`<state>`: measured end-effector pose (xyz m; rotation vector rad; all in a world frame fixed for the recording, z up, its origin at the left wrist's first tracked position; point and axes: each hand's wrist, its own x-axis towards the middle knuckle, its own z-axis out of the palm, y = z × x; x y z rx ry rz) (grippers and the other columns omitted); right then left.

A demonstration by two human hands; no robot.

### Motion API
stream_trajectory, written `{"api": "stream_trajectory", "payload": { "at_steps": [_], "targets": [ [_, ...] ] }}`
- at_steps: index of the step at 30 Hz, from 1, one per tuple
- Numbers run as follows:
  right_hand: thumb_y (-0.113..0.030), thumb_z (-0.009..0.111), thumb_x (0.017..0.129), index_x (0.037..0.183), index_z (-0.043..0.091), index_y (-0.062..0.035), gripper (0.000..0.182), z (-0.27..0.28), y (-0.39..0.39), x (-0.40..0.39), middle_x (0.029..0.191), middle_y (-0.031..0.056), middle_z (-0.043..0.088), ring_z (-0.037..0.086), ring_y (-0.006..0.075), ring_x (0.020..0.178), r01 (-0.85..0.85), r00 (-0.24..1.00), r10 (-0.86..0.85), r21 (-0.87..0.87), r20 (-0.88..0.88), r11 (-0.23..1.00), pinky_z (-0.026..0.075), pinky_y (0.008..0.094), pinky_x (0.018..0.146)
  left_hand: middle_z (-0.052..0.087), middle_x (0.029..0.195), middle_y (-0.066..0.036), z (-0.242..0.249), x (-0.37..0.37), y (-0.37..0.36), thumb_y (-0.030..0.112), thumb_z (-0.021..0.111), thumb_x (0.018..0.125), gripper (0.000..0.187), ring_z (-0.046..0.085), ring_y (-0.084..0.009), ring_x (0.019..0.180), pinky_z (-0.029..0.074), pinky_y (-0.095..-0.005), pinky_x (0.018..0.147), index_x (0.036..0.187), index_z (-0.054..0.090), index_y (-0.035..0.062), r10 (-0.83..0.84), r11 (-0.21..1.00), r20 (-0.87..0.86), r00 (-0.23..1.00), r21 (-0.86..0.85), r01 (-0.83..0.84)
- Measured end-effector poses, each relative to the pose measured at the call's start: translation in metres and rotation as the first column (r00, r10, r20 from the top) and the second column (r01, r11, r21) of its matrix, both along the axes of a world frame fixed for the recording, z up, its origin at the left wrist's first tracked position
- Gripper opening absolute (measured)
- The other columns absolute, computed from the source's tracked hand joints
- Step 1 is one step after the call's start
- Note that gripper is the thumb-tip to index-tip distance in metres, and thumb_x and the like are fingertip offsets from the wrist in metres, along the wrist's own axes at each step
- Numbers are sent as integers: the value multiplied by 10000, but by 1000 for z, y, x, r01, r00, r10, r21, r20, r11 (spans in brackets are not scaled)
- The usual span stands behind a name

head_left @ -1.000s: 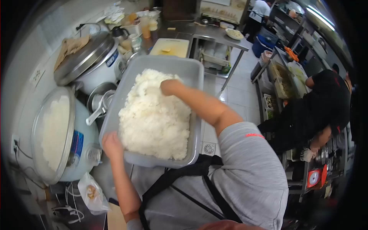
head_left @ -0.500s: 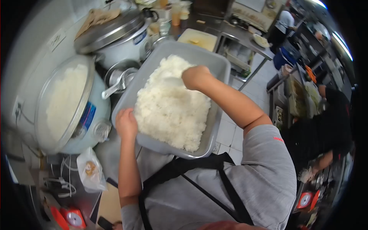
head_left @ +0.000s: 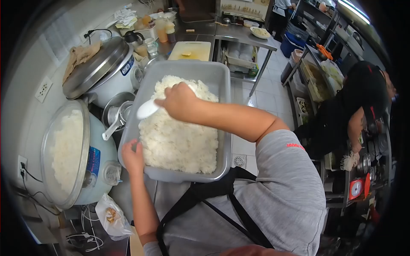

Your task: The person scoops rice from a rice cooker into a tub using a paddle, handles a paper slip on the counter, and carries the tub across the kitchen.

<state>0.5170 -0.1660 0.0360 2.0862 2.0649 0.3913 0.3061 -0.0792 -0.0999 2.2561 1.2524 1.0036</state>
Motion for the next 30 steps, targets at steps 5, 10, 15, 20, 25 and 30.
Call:
{"api": "stream_trajectory", "payload": {
  "at_steps": [5,10,15,20,25,30],
  "targets": [
    [-128,404,797,1157,482,-240,386,-16,-22,-25,918,105,546,568,259,833,-111,968,89,-81,-233,990,436,315,674,519,972,-126,27,7,2,131,675,636,310,473,-279,949,358,-346,846,907,574,20,62,997,142,988,27,-67],
    [-100,426,772,1176,471,-248,433,-4,-21,-2,915,110,557,576,255,817,6,998,-18,-221,-54,975,456,354,665,478,1044,-142,9,4,9,175,701,626,416,424,-298,1016,325,-387,868,1000,551,72,65,970,205,977,216,-110],
    [-75,471,717,1141,502,-212,446,1,-13,-9,854,90,582,582,253,794,22,978,-55,-166,-199,986,462,361,648,476,1031,-155,13,10,2,233,711,605,317,425,-318,979,328,-413,829,850,572,86,102,948,113,988,289,-131],
    [-51,458,696,1030,565,-124,358,33,32,-7,765,149,609,591,299,740,11,996,-7,45,-93,999,460,397,622,475,1041,-156,1,-14,-12,175,627,643,231,374,-313,1046,279,-447,860,838,599,54,100,982,-337,936,185,-38],
    [-96,430,751,1098,500,-126,355,80,97,-50,804,181,597,576,322,777,-104,971,150,242,-184,965,445,415,673,487,1040,-146,19,-55,-24,142,579,697,275,438,-302,1012,347,-425,836,952,546,45,-40,991,-182,982,115,62],
    [-97,422,751,1086,513,-160,353,80,191,-128,911,144,602,578,292,854,-261,946,301,265,-123,928,452,391,713,531,933,-140,96,-133,-5,110,573,720,252,524,-275,873,423,-339,753,948,510,22,-45,970,363,931,238,-46]
  ]
}}
